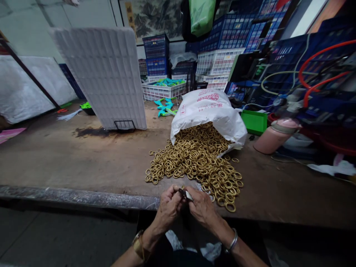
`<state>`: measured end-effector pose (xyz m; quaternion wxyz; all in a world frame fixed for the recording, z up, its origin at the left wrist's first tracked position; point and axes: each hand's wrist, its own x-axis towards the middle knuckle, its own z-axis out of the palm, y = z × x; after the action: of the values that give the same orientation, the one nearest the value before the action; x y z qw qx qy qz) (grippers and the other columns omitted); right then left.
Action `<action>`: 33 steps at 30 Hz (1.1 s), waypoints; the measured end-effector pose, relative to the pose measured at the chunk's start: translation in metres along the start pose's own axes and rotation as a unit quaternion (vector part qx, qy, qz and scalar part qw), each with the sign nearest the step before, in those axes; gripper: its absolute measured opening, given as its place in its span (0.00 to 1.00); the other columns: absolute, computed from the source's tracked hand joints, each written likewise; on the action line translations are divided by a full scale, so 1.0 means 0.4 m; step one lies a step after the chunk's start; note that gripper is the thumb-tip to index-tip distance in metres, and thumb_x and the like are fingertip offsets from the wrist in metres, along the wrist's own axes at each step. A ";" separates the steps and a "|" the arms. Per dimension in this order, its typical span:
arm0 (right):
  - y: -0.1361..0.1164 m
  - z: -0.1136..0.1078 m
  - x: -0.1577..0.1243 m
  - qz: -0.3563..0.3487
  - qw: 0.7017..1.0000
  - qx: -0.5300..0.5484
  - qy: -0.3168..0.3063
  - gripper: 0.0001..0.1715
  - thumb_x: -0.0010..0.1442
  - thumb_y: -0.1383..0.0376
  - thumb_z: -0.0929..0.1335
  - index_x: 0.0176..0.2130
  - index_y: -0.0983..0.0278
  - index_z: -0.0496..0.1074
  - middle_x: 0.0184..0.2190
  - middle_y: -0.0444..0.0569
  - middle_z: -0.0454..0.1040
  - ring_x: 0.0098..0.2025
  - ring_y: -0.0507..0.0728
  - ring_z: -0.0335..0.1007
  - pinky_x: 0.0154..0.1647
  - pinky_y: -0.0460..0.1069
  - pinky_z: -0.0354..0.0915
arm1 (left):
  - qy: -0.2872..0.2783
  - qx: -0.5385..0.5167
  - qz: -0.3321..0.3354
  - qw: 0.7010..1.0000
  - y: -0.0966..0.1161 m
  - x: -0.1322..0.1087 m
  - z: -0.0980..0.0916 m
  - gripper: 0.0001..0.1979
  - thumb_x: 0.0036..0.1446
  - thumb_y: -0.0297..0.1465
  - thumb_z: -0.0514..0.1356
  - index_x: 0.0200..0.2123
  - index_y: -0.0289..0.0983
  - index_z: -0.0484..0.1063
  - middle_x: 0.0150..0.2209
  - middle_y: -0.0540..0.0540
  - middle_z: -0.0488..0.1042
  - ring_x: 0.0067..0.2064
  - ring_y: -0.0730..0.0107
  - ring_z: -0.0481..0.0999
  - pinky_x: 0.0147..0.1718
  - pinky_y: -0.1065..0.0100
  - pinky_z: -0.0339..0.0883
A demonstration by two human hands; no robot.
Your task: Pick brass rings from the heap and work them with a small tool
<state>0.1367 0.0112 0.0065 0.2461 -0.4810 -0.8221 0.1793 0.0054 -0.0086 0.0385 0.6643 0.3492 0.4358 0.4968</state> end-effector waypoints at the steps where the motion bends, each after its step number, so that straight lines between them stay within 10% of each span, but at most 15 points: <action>1: 0.002 0.004 -0.001 -0.009 1.000 -0.004 0.002 0.14 0.41 0.76 0.57 0.28 0.62 0.59 0.22 0.42 0.64 0.24 0.51 0.57 0.24 0.46 0.47 | -0.001 0.003 0.005 1.000 -0.002 0.001 -0.001 0.17 0.44 0.42 0.61 0.25 0.35 0.62 0.18 0.56 0.61 0.17 0.85 0.52 0.16 0.77 0.43; 13: 0.022 -0.026 0.017 0.100 0.986 -0.126 -0.036 0.10 0.49 0.74 0.58 0.31 0.63 0.62 0.20 0.44 0.67 0.22 0.51 0.61 0.23 0.46 0.45 | -0.024 0.052 0.006 0.998 -0.007 -0.023 -0.014 0.16 0.48 0.43 0.58 0.27 0.34 0.64 0.17 0.55 0.63 0.15 0.85 0.54 0.14 0.77 0.44; 24: 0.019 0.019 0.021 0.105 0.988 -0.113 -0.027 0.10 0.55 0.66 0.61 0.40 0.62 0.63 0.36 0.48 0.71 0.35 0.54 0.66 0.31 0.46 0.52 | 0.069 -0.184 -0.075 0.978 -0.012 -0.005 -0.082 0.12 0.43 0.35 0.63 0.26 0.33 0.65 0.27 0.46 0.72 0.22 0.77 0.67 0.17 0.77 0.55; 33: 0.020 0.043 0.032 0.119 0.986 -0.119 -0.015 0.10 0.54 0.66 0.61 0.39 0.61 0.63 0.36 0.48 0.70 0.36 0.55 0.65 0.32 0.47 0.52 | 0.020 -0.281 -0.123 0.952 -0.027 0.003 -0.116 0.11 0.46 0.34 0.60 0.20 0.32 0.65 0.25 0.47 0.69 0.24 0.75 0.68 0.17 0.77 0.58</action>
<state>0.1272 0.0251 -0.0089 0.1521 -0.5983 -0.7781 0.1155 -0.0337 -0.0088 0.0112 0.7826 0.0819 0.3313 0.5206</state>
